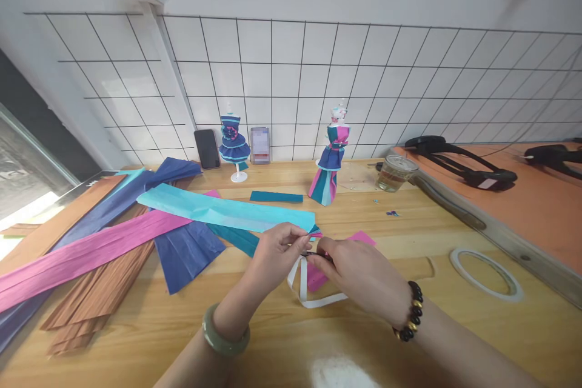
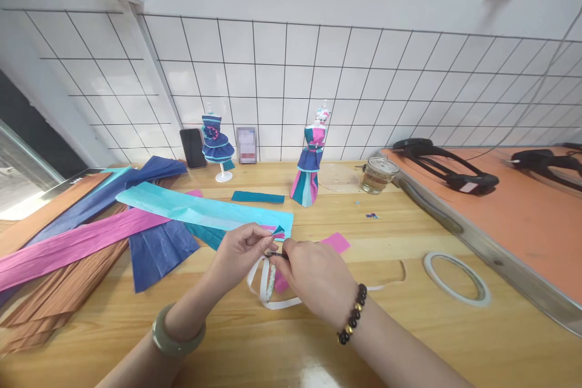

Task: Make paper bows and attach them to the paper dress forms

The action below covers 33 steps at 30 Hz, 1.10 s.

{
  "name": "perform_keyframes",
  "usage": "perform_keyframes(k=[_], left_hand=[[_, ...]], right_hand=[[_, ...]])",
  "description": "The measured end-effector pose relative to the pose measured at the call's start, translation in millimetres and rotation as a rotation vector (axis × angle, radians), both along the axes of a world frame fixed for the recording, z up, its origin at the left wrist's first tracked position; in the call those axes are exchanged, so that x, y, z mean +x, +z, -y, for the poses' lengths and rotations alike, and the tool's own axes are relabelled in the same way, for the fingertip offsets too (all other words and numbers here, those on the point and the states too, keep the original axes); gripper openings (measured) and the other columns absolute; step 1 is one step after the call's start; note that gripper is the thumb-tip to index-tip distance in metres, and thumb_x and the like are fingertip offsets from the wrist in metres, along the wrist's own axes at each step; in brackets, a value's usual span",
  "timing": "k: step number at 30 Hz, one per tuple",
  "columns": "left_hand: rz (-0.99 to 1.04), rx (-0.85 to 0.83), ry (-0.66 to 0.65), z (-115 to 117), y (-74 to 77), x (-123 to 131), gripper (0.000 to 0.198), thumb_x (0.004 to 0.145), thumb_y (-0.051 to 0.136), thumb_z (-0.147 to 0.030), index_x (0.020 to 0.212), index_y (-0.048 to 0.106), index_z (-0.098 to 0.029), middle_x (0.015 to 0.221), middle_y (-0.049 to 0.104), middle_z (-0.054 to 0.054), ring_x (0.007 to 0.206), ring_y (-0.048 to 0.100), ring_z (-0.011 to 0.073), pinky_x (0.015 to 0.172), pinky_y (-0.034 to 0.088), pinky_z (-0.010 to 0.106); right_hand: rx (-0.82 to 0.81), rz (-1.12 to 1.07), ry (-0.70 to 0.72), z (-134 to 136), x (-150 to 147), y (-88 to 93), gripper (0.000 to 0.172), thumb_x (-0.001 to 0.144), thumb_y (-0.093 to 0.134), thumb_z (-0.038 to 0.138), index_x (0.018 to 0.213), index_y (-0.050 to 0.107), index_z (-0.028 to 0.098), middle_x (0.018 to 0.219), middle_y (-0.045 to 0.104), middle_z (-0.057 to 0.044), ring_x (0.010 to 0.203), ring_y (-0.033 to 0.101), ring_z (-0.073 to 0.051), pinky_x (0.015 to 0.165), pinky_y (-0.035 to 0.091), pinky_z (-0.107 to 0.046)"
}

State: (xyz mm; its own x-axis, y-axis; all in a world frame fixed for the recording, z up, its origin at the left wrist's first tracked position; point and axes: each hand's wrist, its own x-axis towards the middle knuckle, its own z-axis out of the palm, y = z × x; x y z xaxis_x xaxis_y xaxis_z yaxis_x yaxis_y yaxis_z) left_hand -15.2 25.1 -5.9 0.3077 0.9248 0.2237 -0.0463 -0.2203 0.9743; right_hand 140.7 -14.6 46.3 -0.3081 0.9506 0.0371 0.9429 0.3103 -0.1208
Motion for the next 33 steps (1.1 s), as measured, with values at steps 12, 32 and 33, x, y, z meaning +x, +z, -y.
perform_keyframes(k=[12, 32, 33], left_hand=[[0.006, -0.088, 0.006, -1, 0.2, 1, 0.017, 0.077, 0.06, -0.033, 0.079, 0.058, -0.016, 0.07, 0.069, 0.006, 0.07, 0.067, 0.0208, 0.061, 0.054, 0.03], [0.073, -0.081, 0.039, -2, 1.9, 1, 0.013, 0.079, 0.058, -0.03, 0.077, 0.059, -0.016, 0.065, 0.066, 0.002, 0.067, 0.067, 0.0182, 0.066, 0.055, 0.032], [0.06, -0.068, 0.048, -2, 1.9, 1, 0.013, 0.079, 0.057, -0.029, 0.077, 0.059, -0.016, 0.065, 0.066, 0.002, 0.068, 0.067, 0.0183, 0.066, 0.055, 0.032]], right_hand=[[0.041, 0.037, 0.014, 2, 3, 2.7, 0.034, 0.09, 0.035, 0.042, 0.07, 0.052, 0.021, 0.061, 0.066, -0.003, 0.055, 0.061, -0.021, 0.045, 0.021, -0.027], [0.011, -0.22, -0.116, 19, 3, -9.7, 0.029, 0.088, 0.038, 0.043, 0.087, 0.056, 0.021, 0.077, 0.066, -0.004, 0.065, 0.063, -0.021, 0.052, 0.036, -0.027], [0.039, -0.186, -0.119, 20, 2, -12.0, 0.029, 0.089, 0.038, 0.043, 0.086, 0.056, 0.02, 0.077, 0.066, -0.004, 0.065, 0.063, -0.022, 0.052, 0.037, -0.028]])
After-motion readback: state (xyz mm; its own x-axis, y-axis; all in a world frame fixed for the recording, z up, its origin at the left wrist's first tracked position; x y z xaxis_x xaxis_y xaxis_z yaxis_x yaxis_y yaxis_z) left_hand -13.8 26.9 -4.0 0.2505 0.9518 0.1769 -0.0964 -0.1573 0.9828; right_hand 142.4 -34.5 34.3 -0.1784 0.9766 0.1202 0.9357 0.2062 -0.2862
